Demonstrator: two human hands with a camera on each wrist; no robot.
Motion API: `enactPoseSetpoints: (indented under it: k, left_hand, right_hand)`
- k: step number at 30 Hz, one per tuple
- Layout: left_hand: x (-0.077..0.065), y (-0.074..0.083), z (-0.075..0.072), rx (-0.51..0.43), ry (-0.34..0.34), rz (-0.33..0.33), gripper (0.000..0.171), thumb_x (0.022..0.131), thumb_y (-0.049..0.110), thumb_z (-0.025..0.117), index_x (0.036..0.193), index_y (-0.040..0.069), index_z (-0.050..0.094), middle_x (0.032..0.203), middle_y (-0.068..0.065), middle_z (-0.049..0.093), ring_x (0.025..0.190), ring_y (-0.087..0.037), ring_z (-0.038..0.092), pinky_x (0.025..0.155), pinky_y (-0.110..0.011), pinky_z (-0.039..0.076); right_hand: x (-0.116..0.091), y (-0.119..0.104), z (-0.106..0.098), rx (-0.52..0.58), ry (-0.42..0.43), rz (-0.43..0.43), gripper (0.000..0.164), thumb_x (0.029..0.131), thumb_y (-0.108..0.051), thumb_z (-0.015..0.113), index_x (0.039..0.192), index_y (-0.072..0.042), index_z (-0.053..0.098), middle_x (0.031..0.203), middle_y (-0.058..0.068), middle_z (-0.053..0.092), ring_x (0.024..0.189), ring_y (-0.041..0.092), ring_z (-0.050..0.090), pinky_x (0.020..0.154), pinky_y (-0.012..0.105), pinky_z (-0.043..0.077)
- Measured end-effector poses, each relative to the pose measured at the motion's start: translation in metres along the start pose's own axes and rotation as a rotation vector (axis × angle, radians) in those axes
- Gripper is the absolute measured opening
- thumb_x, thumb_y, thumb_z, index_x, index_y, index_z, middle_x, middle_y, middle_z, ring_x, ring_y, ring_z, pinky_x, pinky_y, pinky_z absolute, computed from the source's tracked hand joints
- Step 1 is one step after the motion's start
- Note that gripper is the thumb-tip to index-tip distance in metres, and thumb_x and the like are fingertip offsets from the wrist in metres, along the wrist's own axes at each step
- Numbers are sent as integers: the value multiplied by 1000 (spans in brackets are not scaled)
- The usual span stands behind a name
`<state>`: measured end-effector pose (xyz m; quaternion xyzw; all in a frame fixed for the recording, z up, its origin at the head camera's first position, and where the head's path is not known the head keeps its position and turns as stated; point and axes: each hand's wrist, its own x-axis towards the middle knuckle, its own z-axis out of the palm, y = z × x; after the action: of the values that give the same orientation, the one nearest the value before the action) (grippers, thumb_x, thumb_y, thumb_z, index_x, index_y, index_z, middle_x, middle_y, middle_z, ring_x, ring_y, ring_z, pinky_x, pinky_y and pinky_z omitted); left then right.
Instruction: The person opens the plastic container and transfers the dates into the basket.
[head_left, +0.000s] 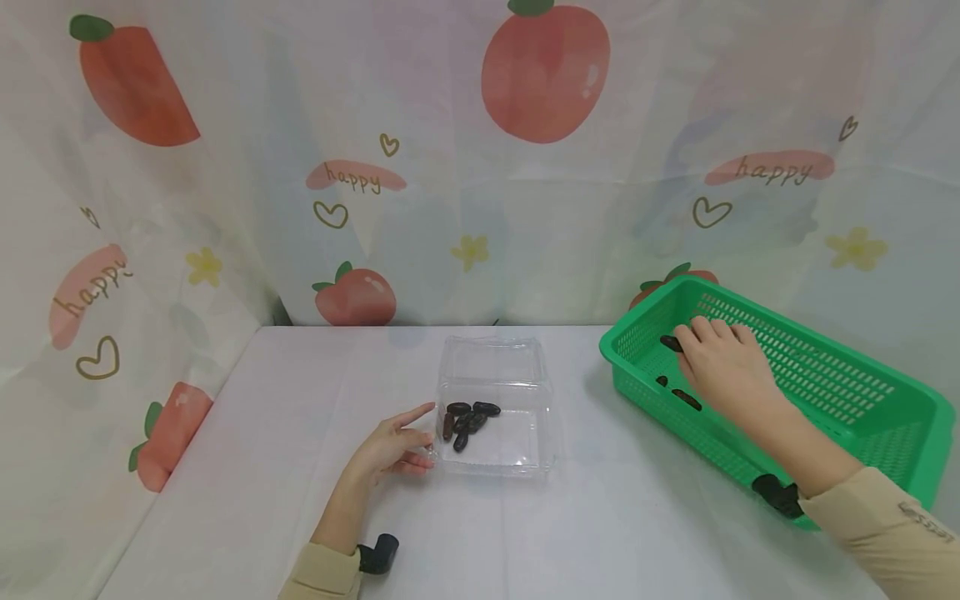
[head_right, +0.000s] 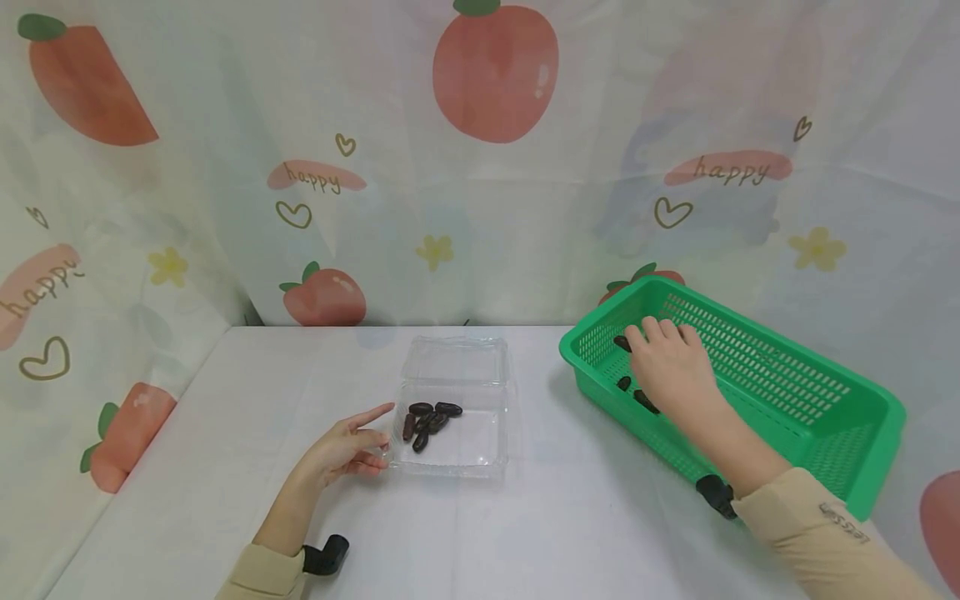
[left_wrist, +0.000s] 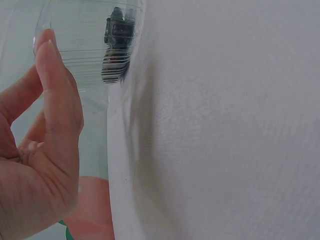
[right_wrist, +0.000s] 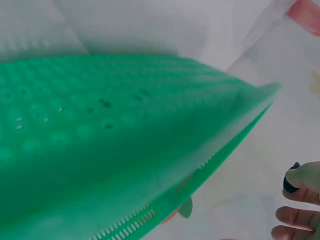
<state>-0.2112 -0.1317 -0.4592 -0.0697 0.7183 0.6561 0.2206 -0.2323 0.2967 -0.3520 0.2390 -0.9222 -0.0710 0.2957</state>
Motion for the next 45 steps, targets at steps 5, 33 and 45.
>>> enactPoseSetpoints:
  k: [5, 33, 45]
  left_hand:
    - [0, 0, 1, 5, 7, 5, 56, 86, 7, 58, 139, 19, 41, 94, -16, 63, 54, -15, 63, 55, -30, 56]
    - [1, 0, 0, 16, 18, -8, 56, 87, 7, 58, 139, 20, 41, 92, -15, 62, 53, -15, 62, 54, -30, 56]
    - [1, 0, 0, 6, 12, -12, 56, 88, 7, 57, 139, 20, 41, 92, -15, 62, 54, -16, 63, 54, -29, 56]
  right_hand:
    - [2, 16, -2, -5, -49, 26, 25, 74, -5, 67, 92, 3, 52, 83, 17, 48, 74, 35, 48, 63, 47, 40]
    - [-13, 81, 52, 2, -386, -35, 30, 83, -11, 63, 107, 1, 52, 98, 17, 49, 89, 35, 49, 73, 51, 42]
    - [-34, 94, 81, 38, -394, -175, 33, 77, -12, 71, 107, -7, 58, 90, 9, 49, 83, 30, 50, 68, 47, 44]
